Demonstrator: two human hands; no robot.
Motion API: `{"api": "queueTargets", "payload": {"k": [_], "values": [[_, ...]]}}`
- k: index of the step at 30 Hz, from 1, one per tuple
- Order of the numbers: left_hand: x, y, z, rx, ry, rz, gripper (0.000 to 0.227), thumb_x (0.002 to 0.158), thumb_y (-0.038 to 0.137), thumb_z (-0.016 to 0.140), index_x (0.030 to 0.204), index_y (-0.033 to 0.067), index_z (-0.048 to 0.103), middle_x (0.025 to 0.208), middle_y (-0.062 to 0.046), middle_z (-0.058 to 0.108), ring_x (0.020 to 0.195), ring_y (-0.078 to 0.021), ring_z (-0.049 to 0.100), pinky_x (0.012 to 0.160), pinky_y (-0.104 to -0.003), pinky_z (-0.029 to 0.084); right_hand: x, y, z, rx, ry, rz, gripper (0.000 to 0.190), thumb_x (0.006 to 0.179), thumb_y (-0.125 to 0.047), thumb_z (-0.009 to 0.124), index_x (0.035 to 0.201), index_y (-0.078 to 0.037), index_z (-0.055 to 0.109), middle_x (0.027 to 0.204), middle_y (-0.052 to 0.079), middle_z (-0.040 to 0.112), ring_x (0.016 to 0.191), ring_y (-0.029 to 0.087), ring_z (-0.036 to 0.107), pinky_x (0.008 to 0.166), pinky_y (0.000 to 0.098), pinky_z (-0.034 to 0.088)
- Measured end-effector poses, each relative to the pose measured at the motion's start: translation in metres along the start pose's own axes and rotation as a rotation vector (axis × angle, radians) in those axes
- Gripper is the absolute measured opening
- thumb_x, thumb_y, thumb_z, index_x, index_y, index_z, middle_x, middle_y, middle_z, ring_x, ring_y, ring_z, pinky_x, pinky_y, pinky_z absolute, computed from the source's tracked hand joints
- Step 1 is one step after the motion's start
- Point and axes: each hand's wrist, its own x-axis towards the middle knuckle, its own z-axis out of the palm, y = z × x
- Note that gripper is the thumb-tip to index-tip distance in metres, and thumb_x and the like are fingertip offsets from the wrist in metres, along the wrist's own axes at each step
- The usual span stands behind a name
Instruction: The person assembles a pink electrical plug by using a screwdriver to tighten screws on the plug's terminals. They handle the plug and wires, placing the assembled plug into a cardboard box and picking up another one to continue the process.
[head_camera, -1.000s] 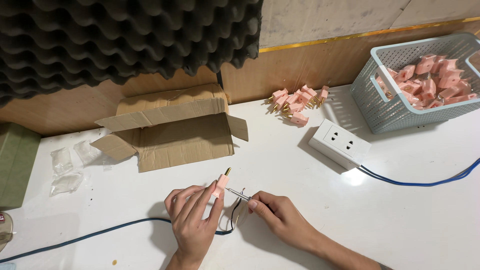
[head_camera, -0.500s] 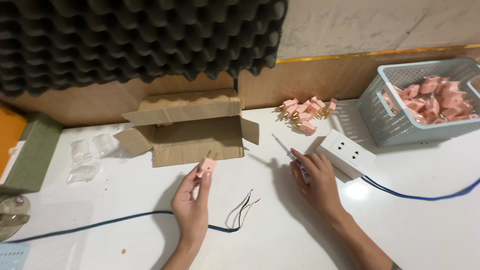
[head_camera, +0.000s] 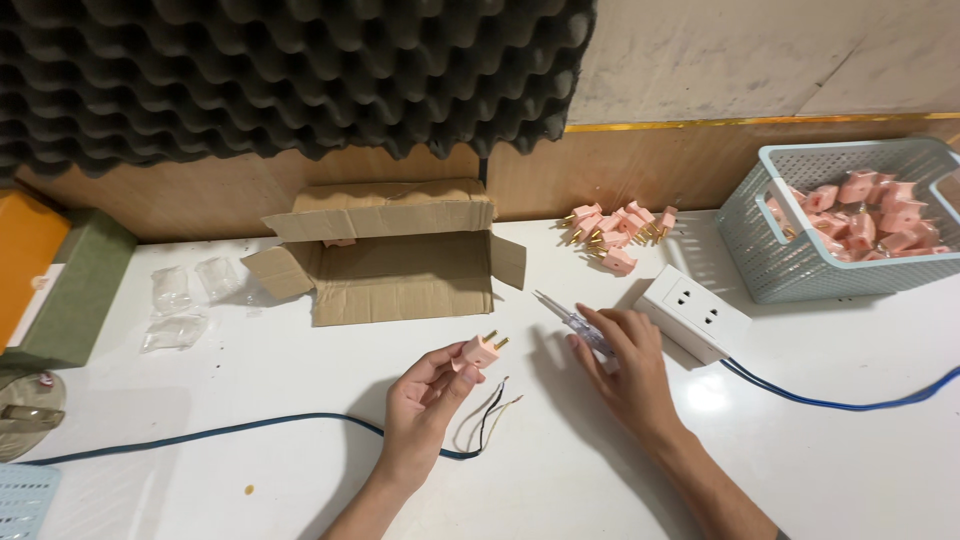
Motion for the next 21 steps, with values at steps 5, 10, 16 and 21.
{"api": "queueTargets", "payload": {"k": [5, 10, 16, 21], "values": [[0.0, -0.007, 0.002, 0.011, -0.159, -0.06, 0.053, 0.095, 0.024, 0.083, 0.141, -0.0016, 0.083, 0.125, -0.013, 0.092, 0.097, -0.0213, 0.084, 0.106, -0.036, 0.069, -0.005, -0.036, -0.01, 0.27, -0.05, -0.029, 0.039, 0.108, -0.024, 0.079, 0.144, -0.01, 0.075, 0.116, 0.003, 0.079, 0.105, 0.021, 0.07, 0.1, 0.0377, 0.045], [-0.003, -0.012, 0.003, 0.095, -0.184, -0.094, 0.053, 0.093, 0.026, 0.086, 0.139, 0.0007, 0.086, 0.108, -0.012, 0.094, 0.1, -0.0188, 0.088, 0.1, -0.032, 0.068, -0.015, -0.048, -0.005, 0.375, -0.114, -0.088, 0.043, 0.108, -0.028, 0.078, 0.147, -0.011, 0.071, 0.113, 0.001, 0.079, 0.099, 0.019, 0.066, 0.098, 0.0366, 0.043], [-0.002, -0.029, -0.001, 0.033, -0.292, 0.098, 0.032, 0.094, -0.005, 0.087, 0.126, -0.0005, 0.089, 0.129, -0.012, 0.085, 0.107, -0.0181, 0.079, 0.098, -0.03, 0.066, -0.019, -0.055, -0.004, 0.466, -0.124, -0.105, 0.042, 0.108, -0.034, 0.078, 0.142, -0.01, 0.074, 0.107, 0.001, 0.08, 0.089, 0.017, 0.066, 0.095, 0.0357, 0.045], [-0.004, -0.027, -0.001, 0.053, -0.34, 0.215, 0.037, 0.092, 0.004, 0.092, 0.128, 0.0021, 0.087, 0.133, -0.011, 0.084, 0.129, -0.0246, 0.079, 0.113, -0.035, 0.065, -0.012, -0.064, -0.01, 0.481, -0.103, -0.14, 0.028, 0.107, -0.02, 0.079, 0.131, -0.005, 0.077, 0.118, 0.006, 0.084, 0.096, 0.019, 0.073, 0.091, 0.0339, 0.051]]}}
